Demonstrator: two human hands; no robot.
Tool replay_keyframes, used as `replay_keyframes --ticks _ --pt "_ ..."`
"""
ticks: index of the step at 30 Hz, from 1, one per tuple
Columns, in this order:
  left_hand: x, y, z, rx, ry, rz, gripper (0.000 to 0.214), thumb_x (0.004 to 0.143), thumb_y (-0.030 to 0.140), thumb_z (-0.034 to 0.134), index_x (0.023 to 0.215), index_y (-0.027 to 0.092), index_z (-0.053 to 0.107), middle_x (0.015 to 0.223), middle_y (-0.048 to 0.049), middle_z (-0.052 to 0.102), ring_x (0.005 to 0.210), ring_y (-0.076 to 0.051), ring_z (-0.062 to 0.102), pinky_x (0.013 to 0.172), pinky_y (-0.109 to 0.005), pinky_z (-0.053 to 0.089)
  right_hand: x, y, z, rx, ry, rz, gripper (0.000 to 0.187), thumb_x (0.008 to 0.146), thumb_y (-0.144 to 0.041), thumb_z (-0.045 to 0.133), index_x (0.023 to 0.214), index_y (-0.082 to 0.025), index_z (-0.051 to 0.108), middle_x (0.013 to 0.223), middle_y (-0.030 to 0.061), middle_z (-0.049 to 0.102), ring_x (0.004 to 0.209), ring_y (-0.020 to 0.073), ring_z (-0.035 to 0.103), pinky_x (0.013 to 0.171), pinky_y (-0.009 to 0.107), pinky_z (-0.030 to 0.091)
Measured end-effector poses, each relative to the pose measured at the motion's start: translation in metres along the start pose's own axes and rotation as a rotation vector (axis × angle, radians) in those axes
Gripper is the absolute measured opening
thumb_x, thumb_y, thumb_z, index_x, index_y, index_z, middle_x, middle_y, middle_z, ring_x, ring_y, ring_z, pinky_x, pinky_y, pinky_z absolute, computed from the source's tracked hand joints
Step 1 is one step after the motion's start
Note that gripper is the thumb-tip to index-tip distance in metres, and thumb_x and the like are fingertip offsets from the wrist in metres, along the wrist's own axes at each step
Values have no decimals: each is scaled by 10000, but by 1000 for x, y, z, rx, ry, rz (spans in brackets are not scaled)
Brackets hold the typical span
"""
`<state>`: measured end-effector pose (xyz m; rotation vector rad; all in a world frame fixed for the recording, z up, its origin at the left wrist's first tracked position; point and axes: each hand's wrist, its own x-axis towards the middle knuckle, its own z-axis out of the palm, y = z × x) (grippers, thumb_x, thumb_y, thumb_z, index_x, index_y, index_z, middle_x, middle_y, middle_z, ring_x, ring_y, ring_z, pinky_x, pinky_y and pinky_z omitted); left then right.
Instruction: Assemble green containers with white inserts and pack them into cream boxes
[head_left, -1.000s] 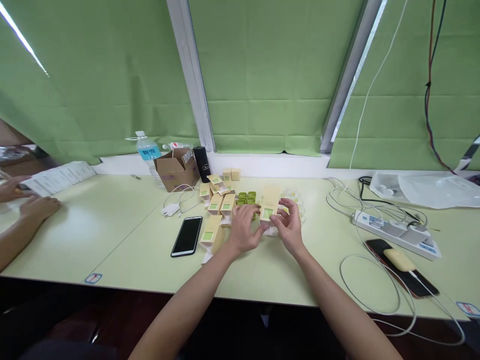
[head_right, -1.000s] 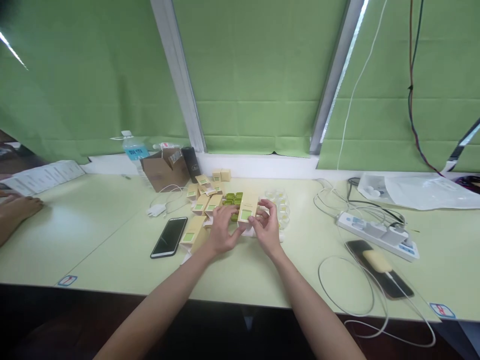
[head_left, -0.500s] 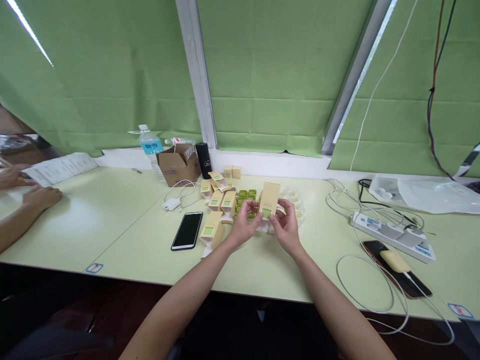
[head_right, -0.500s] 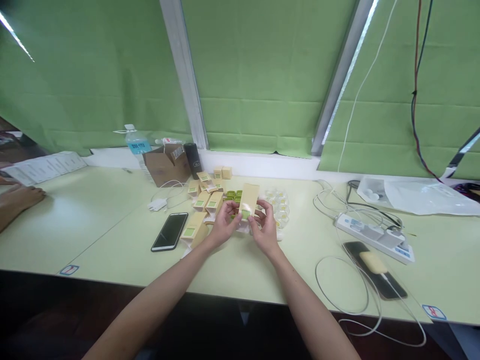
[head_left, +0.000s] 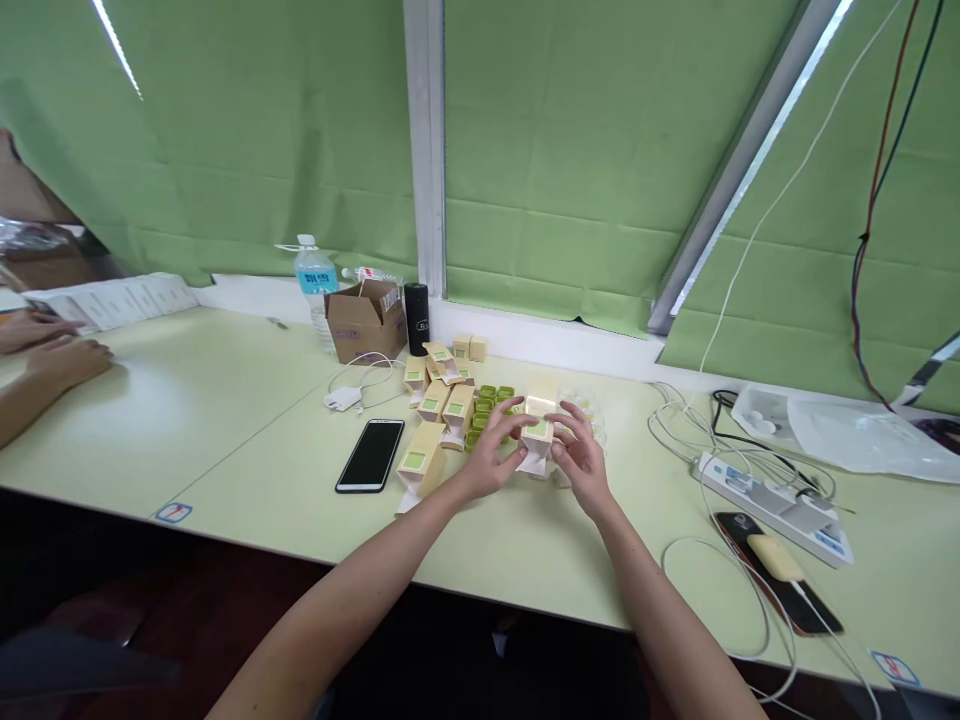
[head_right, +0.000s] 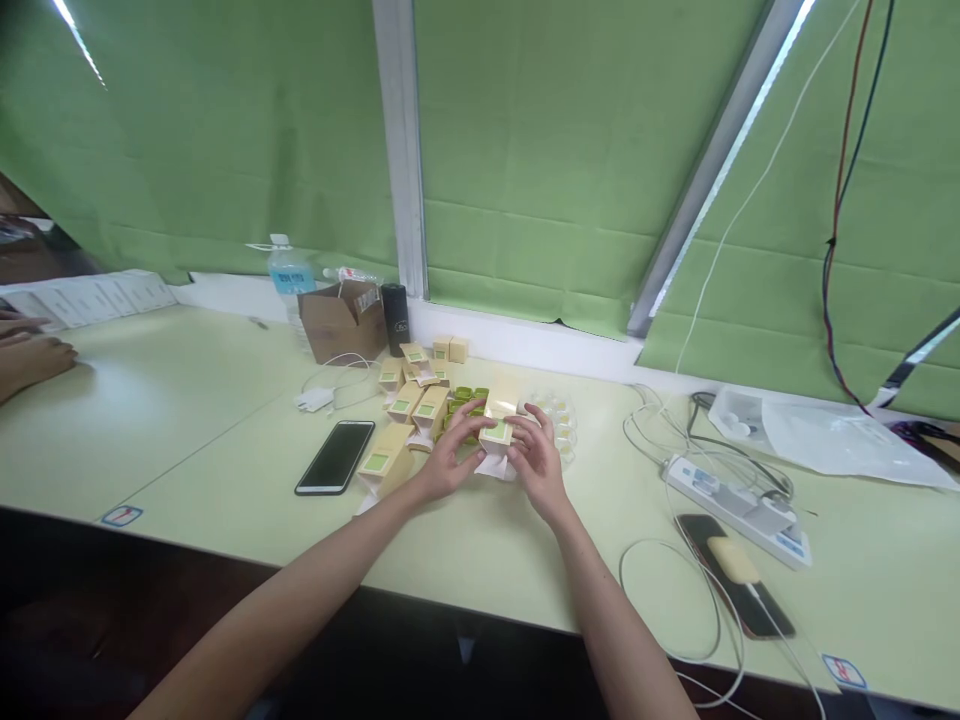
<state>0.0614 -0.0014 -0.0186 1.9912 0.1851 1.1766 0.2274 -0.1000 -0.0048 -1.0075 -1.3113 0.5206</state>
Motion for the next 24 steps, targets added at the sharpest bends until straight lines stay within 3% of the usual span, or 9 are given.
replay_keyframes --ticks 3,6,13,19,24 --pt "0 0 2 13 35 -11 334 943 272 612 1277 254 611 1530 -151 392 1411 -331 437 1010 -453 515 -5 3 -1 55 -67 -3 471 877 -483 732 1317 -348 630 1590 91 259 1131 270 665 948 460 590" --pt "1 -1 4 28 68 -27 314 946 284 617 1257 251 628 1502 -150 423 1392 -326 461 986 -450 532 -8 7 2 42 -32 19 483 876 -467 739 1329 -346 626 1584 93 269 1088 246 678 914 438 604" --pt "0 -2 5 15 80 -89 298 942 304 631 1235 275 677 1452 -136 449 1043 -225 646 842 -397 590 -9 11 7 19 44 45 465 859 -461 757 1294 -349 636 1552 93 329 960 186 687 829 391 614" --pt "-2 0 6 10 55 -133 351 946 368 628 1288 301 663 1480 -117 430 774 -117 597 800 -385 598 -10 12 10 -10 104 60 409 871 -440 739 1258 -342 649 1520 98 375 879 154 678 815 376 602" --pt "-1 -3 1 -83 -10 -99 416 942 336 584 1356 314 627 1543 -115 387 917 -177 626 862 -410 576 -9 17 8 6 139 80 409 867 -432 734 1254 -331 648 1518 102 400 844 154 684 797 378 598"
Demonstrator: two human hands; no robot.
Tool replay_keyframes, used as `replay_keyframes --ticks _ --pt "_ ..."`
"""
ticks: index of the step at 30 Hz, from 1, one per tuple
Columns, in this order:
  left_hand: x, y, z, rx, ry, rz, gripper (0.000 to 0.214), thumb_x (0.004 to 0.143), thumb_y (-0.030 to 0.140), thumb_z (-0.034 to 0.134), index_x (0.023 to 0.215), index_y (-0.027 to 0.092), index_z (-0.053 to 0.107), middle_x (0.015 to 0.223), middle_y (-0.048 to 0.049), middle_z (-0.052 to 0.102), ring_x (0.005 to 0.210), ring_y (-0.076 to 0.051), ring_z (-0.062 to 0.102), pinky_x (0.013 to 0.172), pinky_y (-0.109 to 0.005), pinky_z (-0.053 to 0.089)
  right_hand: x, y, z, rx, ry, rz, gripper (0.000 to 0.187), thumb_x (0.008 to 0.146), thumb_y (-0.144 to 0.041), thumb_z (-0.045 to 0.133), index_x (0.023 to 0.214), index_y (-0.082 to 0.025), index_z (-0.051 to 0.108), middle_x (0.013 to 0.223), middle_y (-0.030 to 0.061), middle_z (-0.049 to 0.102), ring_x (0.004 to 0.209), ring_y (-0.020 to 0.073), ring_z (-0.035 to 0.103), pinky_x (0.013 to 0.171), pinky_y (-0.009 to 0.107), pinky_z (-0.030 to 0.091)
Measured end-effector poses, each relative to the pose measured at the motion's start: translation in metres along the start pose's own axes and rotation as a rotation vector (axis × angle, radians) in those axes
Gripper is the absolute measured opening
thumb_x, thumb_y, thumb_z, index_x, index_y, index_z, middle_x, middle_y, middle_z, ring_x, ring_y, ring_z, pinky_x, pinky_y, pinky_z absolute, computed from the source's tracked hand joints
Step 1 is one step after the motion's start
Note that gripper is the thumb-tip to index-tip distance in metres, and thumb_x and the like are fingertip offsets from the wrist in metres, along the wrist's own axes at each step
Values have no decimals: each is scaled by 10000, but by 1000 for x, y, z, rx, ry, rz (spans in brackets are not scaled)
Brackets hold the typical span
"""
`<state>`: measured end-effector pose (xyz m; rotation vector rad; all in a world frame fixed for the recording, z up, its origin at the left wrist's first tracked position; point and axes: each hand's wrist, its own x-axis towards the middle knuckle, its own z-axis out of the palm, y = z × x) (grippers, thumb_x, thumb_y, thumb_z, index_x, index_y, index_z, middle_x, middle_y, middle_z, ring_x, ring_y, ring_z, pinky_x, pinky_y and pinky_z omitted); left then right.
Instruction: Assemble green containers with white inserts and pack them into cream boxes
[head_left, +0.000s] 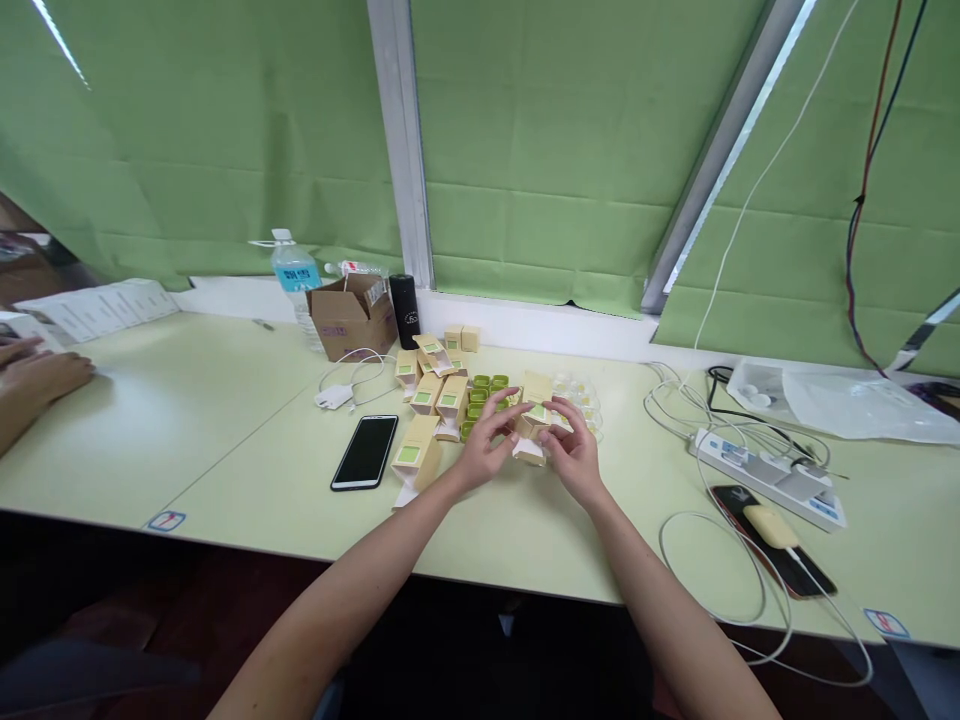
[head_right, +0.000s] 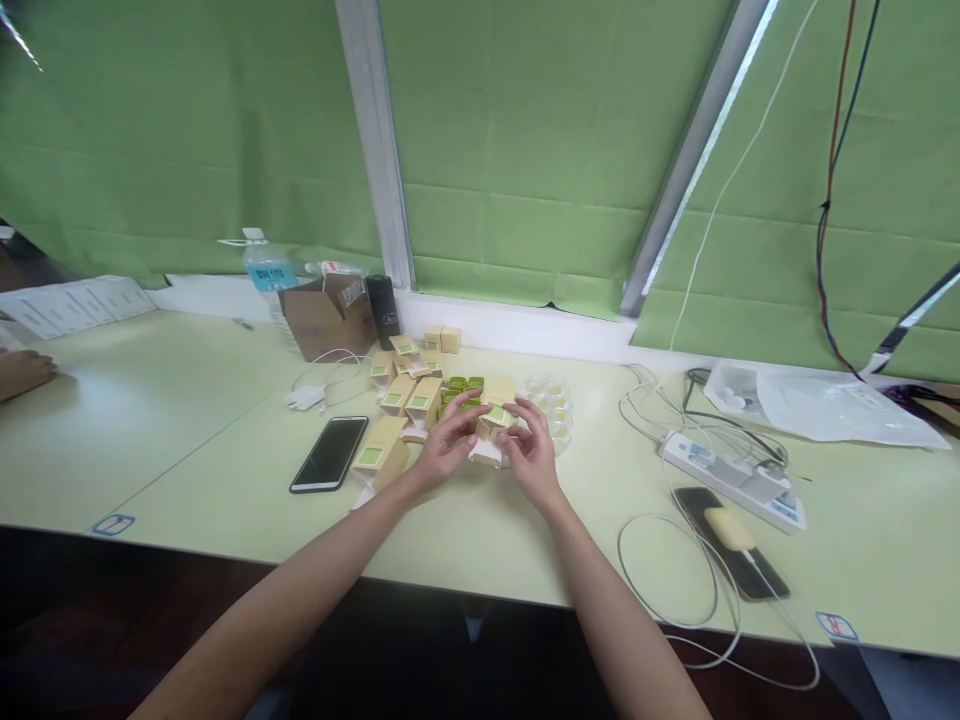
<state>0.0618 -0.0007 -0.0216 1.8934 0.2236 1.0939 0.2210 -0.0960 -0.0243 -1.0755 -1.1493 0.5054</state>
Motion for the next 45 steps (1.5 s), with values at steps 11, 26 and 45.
replay_keyframes --ticks 11,26,45 --pt "0 5 0 -71 -147 -42 677 869 455 722 1483 309 478 1639 -132 287 1505 -353 317 1110 -455 445 4 2 -2 -59 103 -2 455 840 -468 728 1246 -281 641 1492 114 458 1001 210 682 797 349 608" --pt "5 0 11 -341 59 -109 429 880 487 710 1142 230 490 1110 -67 598 815 -136 598 672 -251 500 -5 -9 2 52 -57 -39 411 866 -471 744 1241 -330 650 1502 92 343 1006 223 691 942 464 601" --pt "2 -3 15 -138 159 -72 397 879 512 700 1066 228 495 1224 -72 501 864 -126 604 743 -259 491 -5 -5 4 16 -67 -26 477 820 -473 791 1252 -338 640 1518 85 333 978 190 694 847 398 634"
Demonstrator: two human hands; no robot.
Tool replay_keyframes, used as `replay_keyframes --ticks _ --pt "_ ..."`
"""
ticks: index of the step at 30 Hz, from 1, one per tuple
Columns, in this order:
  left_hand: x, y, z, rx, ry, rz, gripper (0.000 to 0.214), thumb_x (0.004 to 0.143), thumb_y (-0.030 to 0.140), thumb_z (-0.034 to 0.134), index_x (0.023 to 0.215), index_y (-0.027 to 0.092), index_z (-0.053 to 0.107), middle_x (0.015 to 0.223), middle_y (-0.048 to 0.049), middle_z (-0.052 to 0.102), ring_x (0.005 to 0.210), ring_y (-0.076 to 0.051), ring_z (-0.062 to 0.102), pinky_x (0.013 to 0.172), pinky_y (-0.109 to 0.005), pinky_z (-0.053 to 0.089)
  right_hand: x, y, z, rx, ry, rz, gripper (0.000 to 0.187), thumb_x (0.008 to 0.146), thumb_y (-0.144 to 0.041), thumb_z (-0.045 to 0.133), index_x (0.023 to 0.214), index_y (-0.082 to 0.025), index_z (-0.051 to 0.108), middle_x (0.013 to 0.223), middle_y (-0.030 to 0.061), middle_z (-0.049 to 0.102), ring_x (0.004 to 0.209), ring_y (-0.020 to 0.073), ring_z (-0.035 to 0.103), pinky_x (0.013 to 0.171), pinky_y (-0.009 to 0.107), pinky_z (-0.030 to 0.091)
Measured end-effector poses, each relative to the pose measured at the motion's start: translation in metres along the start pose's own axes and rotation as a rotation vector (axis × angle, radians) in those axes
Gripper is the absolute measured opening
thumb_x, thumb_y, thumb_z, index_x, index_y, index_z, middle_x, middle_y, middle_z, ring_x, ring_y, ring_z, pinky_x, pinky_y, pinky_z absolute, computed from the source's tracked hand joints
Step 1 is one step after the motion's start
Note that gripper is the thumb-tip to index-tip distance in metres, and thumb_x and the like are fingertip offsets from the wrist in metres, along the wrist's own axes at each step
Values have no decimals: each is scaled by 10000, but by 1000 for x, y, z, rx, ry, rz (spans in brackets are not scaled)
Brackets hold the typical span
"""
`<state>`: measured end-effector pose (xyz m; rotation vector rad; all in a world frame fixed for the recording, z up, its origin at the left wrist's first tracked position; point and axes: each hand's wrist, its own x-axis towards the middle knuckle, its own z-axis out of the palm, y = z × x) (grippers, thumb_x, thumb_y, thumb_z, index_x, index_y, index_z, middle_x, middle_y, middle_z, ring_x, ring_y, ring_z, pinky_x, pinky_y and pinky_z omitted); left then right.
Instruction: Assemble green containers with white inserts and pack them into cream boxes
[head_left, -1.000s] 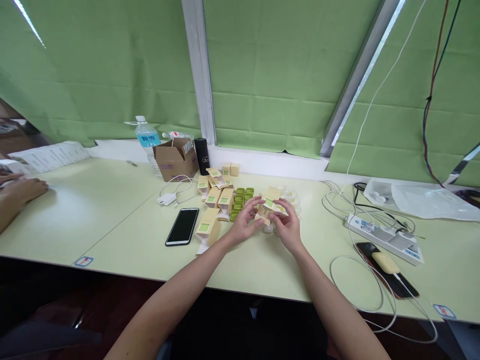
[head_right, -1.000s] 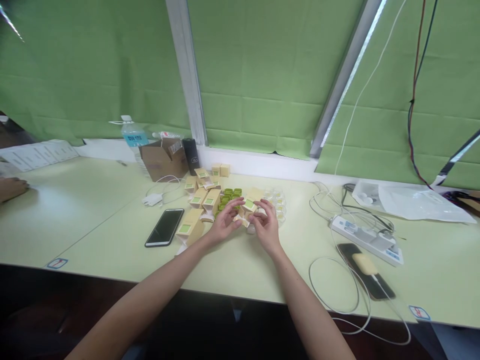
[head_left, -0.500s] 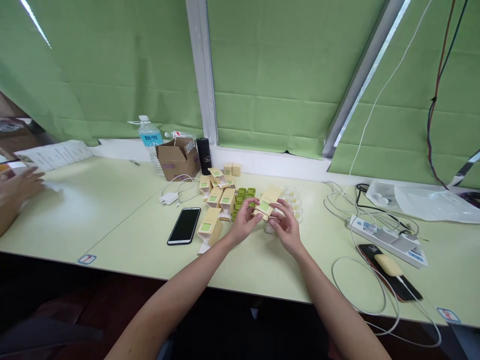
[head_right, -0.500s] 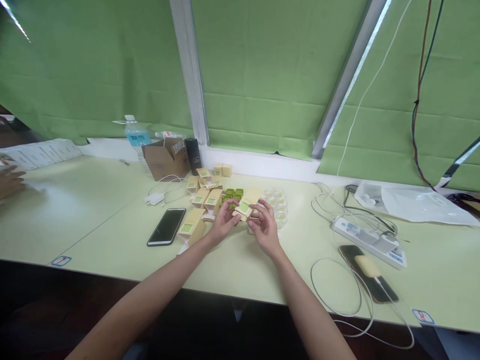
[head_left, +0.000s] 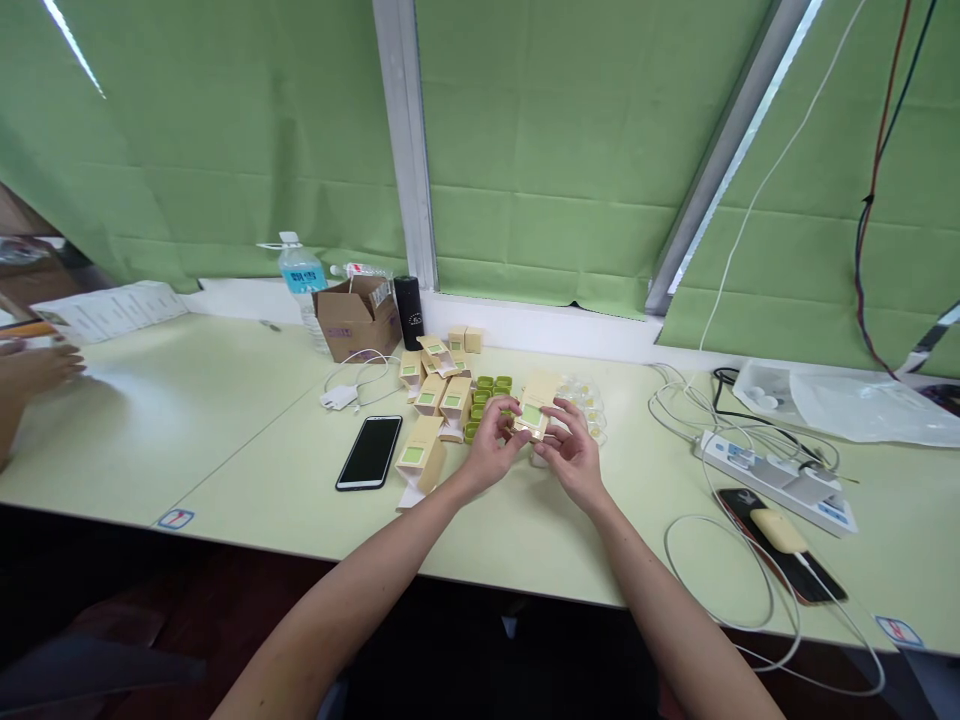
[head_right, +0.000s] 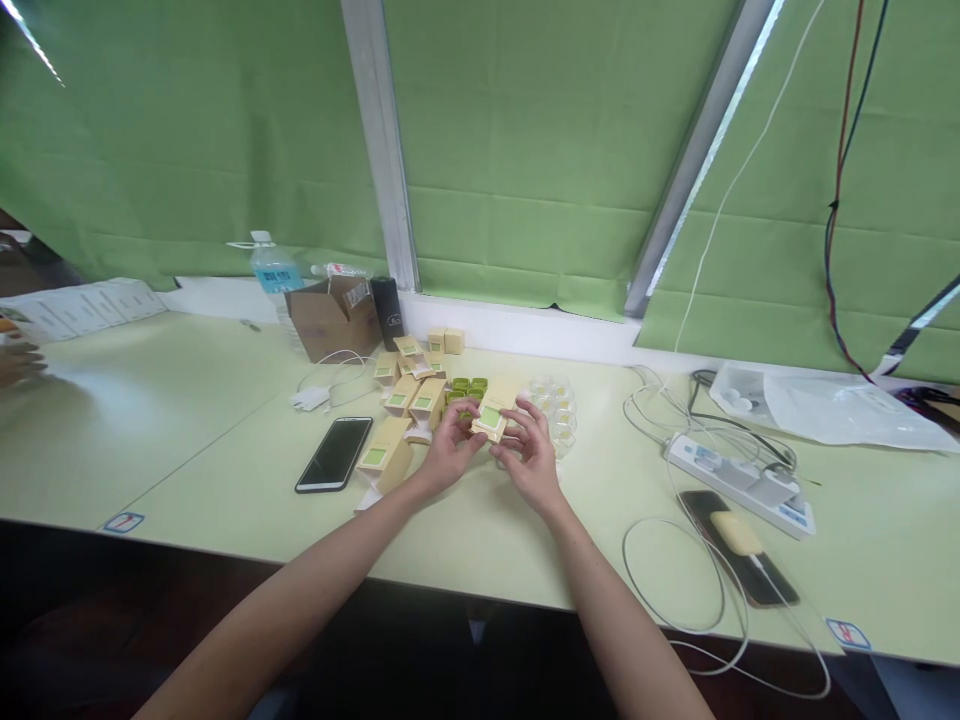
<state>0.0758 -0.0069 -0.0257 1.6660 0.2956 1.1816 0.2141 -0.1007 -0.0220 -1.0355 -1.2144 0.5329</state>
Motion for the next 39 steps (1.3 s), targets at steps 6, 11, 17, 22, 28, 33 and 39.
replay_keyframes --ticks 6,11,17,22,28,33,39 --pt "-3 3 0 21 -38 32 412 868 466 727 1094 227 480 1317 -96 455 869 -121 615 735 -258 489 0 0 2 30 35 -6 433 823 -434 799 1221 -340 659 1504 82 349 980 195 704 839 399 638" --pt "-4 4 2 26 6 12 385 877 471 716 1071 222 496 1308 -97 455 861 -124 618 772 -290 511 0 3 2 13 61 -12 424 828 -460 788 1214 -331 668 1511 83 363 987 200 702 897 435 633" --pt "-3 -1 4 35 61 29 396 851 481 746 1043 210 530 1245 -87 486 830 -126 621 730 -283 516 0 6 2 -1 71 -19 413 843 -477 771 1214 -325 669 1500 88 383 987 202 704 915 448 630" --pt "-3 -1 -2 29 -4 63 372 881 478 708 1079 216 534 1269 -102 472 835 -135 625 707 -285 522 0 6 2 5 61 -31 389 865 -457 756 1226 -343 666 1495 85 377 974 197 712 895 438 629" --pt "-4 -2 -1 27 1 81 330 920 480 657 1072 213 538 1268 -105 458 775 -113 614 666 -278 517 0 3 4 21 62 -41 386 870 -463 749 1229 -348 665 1484 81 377 964 192 712 895 443 626" --pt "-5 -2 3 46 39 81 306 944 481 625 1043 206 533 1244 -96 459 724 -85 582 646 -263 501 -1 3 5 11 76 -50 340 892 -437 728 1215 -345 675 1471 84 388 902 173 707 837 428 633" --pt "-6 0 2 51 22 92 276 947 442 631 1062 210 537 1261 -100 456 755 -98 605 682 -284 519 -2 5 4 -15 83 -62 329 909 -405 707 1231 -350 671 1473 82 396 888 164 706 828 421 632"
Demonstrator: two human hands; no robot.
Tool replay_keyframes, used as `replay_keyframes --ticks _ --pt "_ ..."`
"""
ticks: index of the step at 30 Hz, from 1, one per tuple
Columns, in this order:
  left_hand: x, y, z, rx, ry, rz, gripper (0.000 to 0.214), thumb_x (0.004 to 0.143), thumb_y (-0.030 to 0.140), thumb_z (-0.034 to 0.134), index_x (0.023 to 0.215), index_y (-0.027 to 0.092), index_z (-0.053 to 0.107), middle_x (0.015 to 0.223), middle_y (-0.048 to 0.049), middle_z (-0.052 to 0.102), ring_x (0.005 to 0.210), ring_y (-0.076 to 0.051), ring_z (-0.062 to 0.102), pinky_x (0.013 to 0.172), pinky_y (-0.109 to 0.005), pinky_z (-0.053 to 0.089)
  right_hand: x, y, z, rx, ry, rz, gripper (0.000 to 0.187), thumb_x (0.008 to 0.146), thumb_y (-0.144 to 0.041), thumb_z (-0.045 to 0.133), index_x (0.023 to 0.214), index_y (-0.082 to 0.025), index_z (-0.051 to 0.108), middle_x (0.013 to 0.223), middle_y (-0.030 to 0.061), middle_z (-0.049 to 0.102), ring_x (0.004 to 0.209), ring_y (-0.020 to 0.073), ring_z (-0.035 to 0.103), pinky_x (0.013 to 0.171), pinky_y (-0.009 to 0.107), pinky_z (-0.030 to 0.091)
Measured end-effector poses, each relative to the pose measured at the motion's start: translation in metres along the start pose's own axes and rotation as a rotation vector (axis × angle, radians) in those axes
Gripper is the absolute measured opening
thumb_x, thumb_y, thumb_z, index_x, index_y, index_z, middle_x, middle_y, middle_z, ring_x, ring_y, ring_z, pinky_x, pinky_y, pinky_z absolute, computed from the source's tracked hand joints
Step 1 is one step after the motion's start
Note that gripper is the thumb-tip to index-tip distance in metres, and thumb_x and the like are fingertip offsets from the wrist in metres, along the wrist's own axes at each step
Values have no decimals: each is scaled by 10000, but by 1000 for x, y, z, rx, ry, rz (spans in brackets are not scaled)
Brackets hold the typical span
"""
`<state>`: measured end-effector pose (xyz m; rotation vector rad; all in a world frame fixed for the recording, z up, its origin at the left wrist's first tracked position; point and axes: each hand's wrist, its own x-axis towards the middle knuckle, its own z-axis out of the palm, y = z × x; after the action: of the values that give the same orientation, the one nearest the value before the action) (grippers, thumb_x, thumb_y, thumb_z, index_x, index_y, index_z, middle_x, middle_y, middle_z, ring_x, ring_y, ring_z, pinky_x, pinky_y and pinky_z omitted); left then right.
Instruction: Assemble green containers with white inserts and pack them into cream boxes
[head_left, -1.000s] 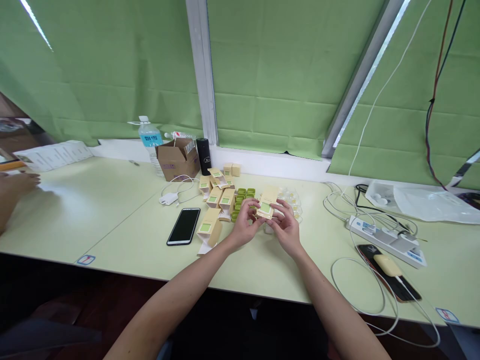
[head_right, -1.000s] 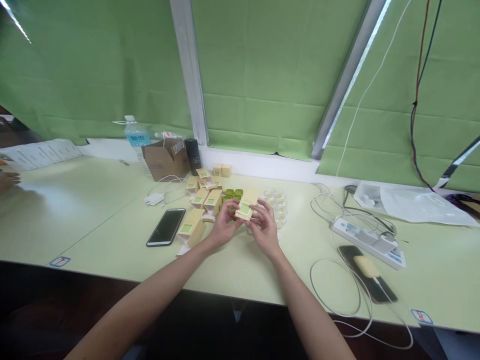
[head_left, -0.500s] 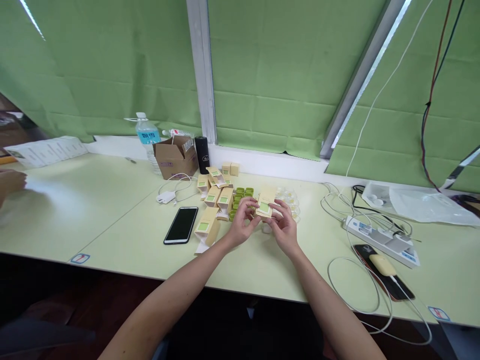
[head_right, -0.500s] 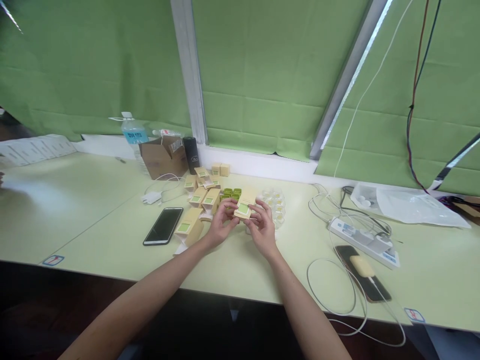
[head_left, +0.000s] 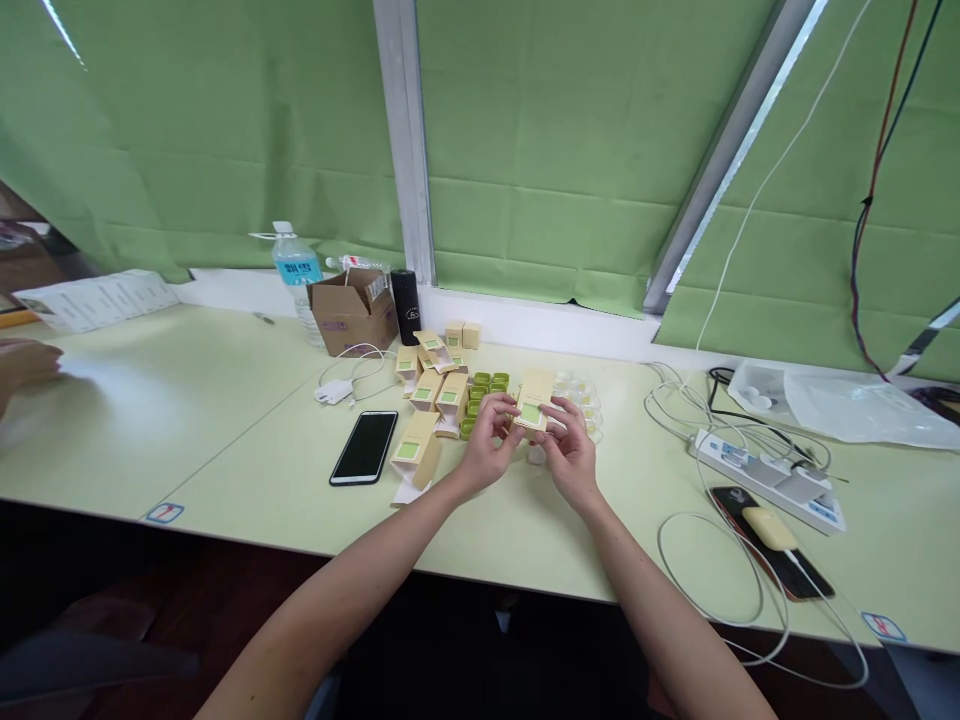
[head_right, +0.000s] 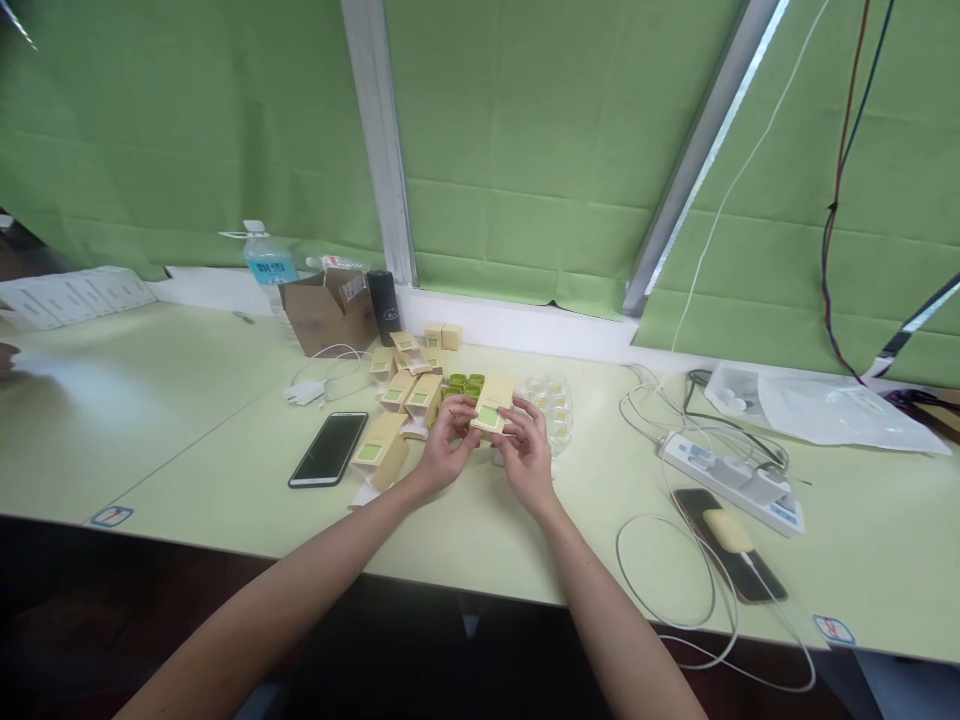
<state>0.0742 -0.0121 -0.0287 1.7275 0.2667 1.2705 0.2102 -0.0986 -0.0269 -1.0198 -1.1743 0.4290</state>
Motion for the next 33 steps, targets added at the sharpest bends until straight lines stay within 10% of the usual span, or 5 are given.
replay_keyframes --ticks 15,24,29,33 --pt "2 1 -8 85 -62 38 397 960 418 597 1274 250 422 1390 -145 425 1073 -222 634 911 -409 549 1 -3 -2 -126 -31 -16 262 963 -430 592 1179 -283 571 1509 118 342 919 173 695 891 422 588" --pt "1 -4 -10 281 -26 -102 897 802 418 785 1507 245 259 1451 -176 481 1287 -310 531 1032 -457 462 -4 11 2 -586 12 -420 493 909 -202 594 1307 -272 311 1452 194 352 1371 324 425 808 452 571" --pt "10 6 -19 231 -62 -163 807 818 378 753 1487 239 325 1431 -150 523 1286 -292 554 1045 -430 482 -4 6 0 -578 -51 -439 573 876 -242 659 1339 -272 323 1423 182 396 1175 287 552 789 450 574" --pt "29 18 -48 278 -122 -187 677 772 323 763 1382 213 491 1339 -114 610 1254 -294 585 1081 -439 473 5 -2 -11 -516 169 -332 509 891 -279 622 1335 -264 373 1373 145 461 953 213 615 788 432 564"
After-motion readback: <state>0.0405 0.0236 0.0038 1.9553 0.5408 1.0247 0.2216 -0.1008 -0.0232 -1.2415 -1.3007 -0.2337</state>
